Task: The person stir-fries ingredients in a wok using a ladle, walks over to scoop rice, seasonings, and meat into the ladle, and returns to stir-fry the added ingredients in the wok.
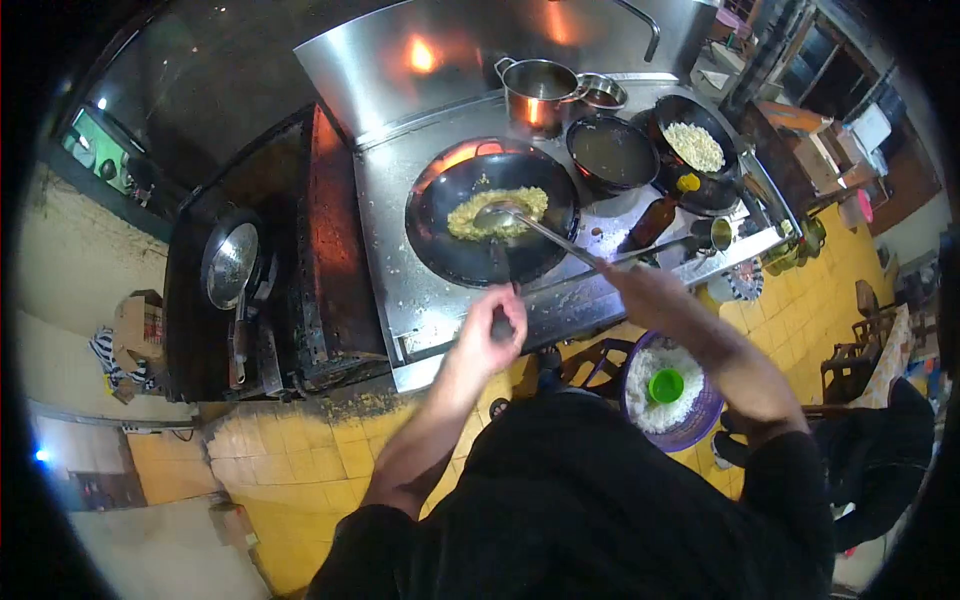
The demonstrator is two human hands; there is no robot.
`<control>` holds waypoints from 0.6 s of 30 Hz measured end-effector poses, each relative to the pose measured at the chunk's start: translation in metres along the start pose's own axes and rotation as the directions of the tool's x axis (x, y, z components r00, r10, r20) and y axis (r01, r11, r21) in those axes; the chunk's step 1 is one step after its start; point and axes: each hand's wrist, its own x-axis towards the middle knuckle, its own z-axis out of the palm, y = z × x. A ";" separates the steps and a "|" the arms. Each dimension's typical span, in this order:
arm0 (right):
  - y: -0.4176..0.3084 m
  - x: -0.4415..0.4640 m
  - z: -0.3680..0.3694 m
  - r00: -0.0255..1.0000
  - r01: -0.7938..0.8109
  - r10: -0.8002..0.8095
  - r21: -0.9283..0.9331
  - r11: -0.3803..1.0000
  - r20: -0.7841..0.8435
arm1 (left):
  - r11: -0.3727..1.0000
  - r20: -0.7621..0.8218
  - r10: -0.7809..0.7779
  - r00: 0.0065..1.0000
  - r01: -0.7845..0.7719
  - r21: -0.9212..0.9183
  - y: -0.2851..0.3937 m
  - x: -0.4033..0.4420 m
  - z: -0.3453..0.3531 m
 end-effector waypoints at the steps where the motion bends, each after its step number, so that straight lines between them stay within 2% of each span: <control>1: -0.001 0.009 0.017 0.998 0.007 -0.007 0.014 1.000 -0.059 | 0.993 0.029 0.025 0.999 -0.029 0.116 -0.020 -0.018 -0.021; 2: -0.002 0.013 0.027 0.993 0.014 -0.010 0.035 0.999 -0.118 | 0.897 0.129 0.091 0.987 -0.138 0.420 -0.044 -0.037 -0.051; 3: -0.002 0.005 0.019 0.991 0.023 -0.018 0.035 0.999 -0.129 | 0.697 0.247 0.126 0.961 -0.263 0.667 -0.055 -0.047 -0.069; 4: 0.002 -0.013 0.001 0.997 0.050 -0.049 0.008 0.999 -0.062 | 0.693 0.252 0.140 0.957 -0.277 0.666 -0.047 -0.041 -0.066; 6: 0.009 -0.037 -0.027 0.992 0.108 -0.107 -0.007 0.994 0.071 | 0.825 0.186 -0.002 0.983 -0.104 0.556 -0.039 -0.035 -0.066; 7: 0.012 -0.037 -0.035 0.984 0.129 -0.128 0.003 0.992 0.121 | 0.975 0.087 -0.067 0.994 0.047 0.217 -0.029 -0.033 -0.033; 8: 0.013 -0.031 -0.034 0.987 0.118 -0.120 0.029 0.993 0.105 | 0.990 0.140 -0.093 0.986 0.077 0.116 -0.011 -0.014 -0.022; 9: 0.014 -0.020 -0.026 0.987 0.119 -0.122 0.030 0.992 0.104 | 0.999 0.006 -0.013 1.000 0.013 0.050 0.001 -0.002 -0.005; 11: 0.020 0.024 0.012 0.997 0.065 -0.064 0.036 0.997 -0.034 | 0.999 -0.042 0.038 0.998 -0.037 0.029 -0.002 0.007 -0.006; 12: 0.047 0.058 0.058 0.979 0.144 -0.125 0.118 0.983 -0.160 | 0.990 0.050 0.047 0.998 -0.053 0.128 -0.012 0.007 -0.024; 13: 0.058 0.055 0.052 0.979 0.145 -0.126 0.111 0.983 -0.162 | 0.971 0.138 0.046 0.989 -0.077 0.227 -0.029 0.000 -0.058; 14: 0.062 0.046 0.039 0.976 0.155 -0.126 0.163 0.974 -0.176 | 0.787 0.182 0.065 0.981 -0.162 0.596 -0.040 -0.006 -0.092; 15: 0.067 0.037 0.022 0.972 0.168 -0.126 0.213 0.963 -0.196 | 0.876 0.035 0.098 0.995 -0.102 0.471 -0.057 -0.041 -0.057; 16: 0.079 0.024 0.005 0.978 0.153 -0.113 0.239 0.959 -0.174 | 0.876 0.055 0.076 0.996 -0.093 0.473 -0.046 -0.030 -0.069; 17: 0.089 0.010 -0.010 0.988 0.127 -0.074 0.425 0.896 -0.137 | 0.881 0.065 0.048 0.997 -0.073 0.467 -0.038 -0.019 -0.086; 18: 0.101 0.002 -0.014 0.978 0.182 -0.120 0.414 0.892 -0.172 | 0.925 0.063 0.049 0.997 -0.069 0.374 -0.029 -0.008 -0.085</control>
